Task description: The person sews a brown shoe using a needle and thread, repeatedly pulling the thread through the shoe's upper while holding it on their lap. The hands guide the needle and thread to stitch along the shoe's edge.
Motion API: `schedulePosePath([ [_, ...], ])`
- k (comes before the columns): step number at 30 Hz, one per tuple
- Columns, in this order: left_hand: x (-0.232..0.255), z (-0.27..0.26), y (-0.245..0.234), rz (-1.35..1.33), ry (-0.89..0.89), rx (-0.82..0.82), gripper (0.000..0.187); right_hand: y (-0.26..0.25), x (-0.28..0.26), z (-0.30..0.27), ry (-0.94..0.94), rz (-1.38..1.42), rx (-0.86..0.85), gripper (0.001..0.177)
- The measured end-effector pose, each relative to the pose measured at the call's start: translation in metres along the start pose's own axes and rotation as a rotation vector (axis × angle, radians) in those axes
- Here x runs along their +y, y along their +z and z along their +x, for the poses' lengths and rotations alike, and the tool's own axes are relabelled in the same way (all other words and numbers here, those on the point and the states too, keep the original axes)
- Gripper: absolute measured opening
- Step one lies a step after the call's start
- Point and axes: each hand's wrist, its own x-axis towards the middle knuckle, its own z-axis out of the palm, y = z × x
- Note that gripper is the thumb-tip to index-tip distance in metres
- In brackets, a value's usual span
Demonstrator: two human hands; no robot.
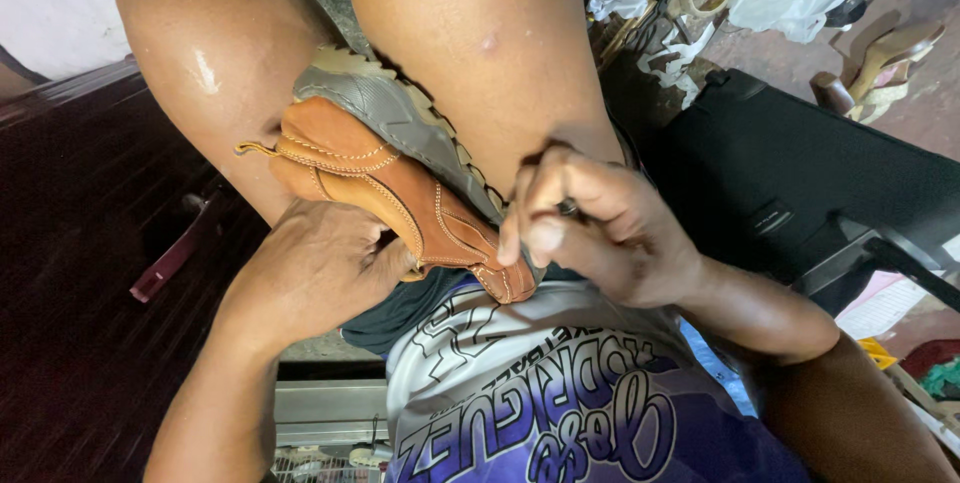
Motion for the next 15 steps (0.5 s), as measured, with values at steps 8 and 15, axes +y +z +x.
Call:
schedulePosePath([
  [8,-0.017,-0.001,0.017,-0.111,0.03,0.077,0.027,0.011,0.003,0.015,0.145,-0.385,0.052,0.019],
  [15,-0.013,-0.003,-0.008,-0.243,0.024,-0.031,0.02,-0.007,-0.011,0.005,0.192,-0.296,0.08,0.019],
])
